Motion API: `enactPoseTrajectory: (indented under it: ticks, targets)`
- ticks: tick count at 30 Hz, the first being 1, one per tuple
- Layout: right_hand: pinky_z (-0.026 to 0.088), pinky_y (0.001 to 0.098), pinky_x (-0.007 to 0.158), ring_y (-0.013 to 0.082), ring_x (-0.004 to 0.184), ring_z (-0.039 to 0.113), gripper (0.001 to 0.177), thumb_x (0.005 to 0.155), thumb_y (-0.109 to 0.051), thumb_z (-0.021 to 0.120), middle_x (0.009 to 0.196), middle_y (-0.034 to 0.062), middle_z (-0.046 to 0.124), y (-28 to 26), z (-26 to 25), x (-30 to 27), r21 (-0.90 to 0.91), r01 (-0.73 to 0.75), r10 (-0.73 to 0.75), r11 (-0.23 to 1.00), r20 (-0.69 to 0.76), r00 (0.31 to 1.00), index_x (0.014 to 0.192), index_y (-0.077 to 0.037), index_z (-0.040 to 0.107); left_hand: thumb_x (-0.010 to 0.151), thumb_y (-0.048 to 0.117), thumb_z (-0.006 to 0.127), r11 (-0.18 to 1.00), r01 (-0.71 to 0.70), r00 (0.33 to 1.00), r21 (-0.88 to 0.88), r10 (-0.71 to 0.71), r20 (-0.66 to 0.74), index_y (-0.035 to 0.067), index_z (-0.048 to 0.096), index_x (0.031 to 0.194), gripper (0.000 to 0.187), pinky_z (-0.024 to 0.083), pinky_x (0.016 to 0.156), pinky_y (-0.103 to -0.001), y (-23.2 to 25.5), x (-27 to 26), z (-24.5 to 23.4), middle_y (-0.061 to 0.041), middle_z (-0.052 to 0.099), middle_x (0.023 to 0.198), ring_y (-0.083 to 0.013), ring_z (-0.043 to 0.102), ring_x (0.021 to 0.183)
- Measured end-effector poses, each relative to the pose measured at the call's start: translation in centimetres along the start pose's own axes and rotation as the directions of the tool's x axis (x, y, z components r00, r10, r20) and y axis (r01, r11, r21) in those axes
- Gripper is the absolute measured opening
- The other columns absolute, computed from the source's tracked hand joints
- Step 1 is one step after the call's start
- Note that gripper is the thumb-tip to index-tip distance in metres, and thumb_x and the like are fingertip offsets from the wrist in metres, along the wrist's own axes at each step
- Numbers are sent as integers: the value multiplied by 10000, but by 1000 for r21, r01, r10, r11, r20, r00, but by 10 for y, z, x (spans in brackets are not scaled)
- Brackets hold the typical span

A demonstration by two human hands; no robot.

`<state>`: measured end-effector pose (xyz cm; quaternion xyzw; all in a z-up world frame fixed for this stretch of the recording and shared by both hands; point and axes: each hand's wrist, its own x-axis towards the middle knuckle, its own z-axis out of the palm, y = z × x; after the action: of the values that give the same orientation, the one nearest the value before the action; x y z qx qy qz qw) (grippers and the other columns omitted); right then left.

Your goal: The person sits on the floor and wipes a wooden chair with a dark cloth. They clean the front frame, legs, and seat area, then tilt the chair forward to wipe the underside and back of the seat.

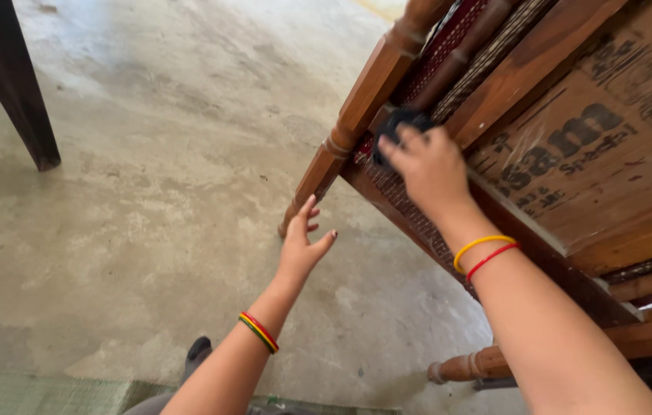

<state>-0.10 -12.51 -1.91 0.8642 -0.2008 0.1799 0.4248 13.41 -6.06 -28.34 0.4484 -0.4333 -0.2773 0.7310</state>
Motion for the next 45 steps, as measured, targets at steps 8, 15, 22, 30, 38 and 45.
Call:
enactPoseTrajectory:
  ticks: [8,15,22,30,38,45]
  targets:
    - [546,425,904,266,1072,579,391,973,-67,649,1401,-21,678,61,-59,7,-44,40,-39,998,32,999,1250,-311,779,834,207,817,998,54,998,-10,-54,15,195,383,1576,860,538,984,-398,20,-3,-13,-129,578,1416,-257,627,1172]
    - [499,382,847,273,1105,581,393,870,-147,636,1303,-32,668,-1,-32,-71,-155,211,-167,965,256,952,1195,-316,777,867,205,815,996,-93,993,-7,93,71,147,372,1587,847,515,1051,-388,20,-8,-9,-151,560,1442,-262,596,1279]
    - [478,390,840,241,1103,590,485,824,-191,607,1330,-50,658,9,-96,-245,-243,106,12,964,440,898,1286,-288,715,872,201,801,998,-23,1000,-53,24,14,135,392,1584,823,511,1067,-381,27,-6,-18,-149,571,1451,-241,590,1290]
    - [490,416,860,276,1091,589,503,775,-113,608,1344,-19,654,-2,-32,-223,-79,136,-93,987,410,907,1240,-261,730,901,211,791,992,-78,997,-101,77,-6,132,383,1591,806,507,1085,-376,36,0,-9,-155,555,1463,-239,557,1360]
    - [453,409,909,252,1161,537,342,912,-178,606,1328,-13,647,-58,101,-41,-77,141,-130,987,130,983,1203,-260,766,858,239,804,996,20,1000,-83,-22,-19,166,407,1572,821,501,1068,-379,40,7,-17,-137,556,1458,-245,583,1277]
    - [434,448,880,237,1162,530,344,917,-230,572,1303,-23,629,-47,74,-132,-149,198,-137,969,344,929,1207,-273,752,897,264,809,994,-102,995,-37,102,-11,143,460,1560,759,504,1110,-383,33,5,-15,-144,560,1448,-266,573,1338]
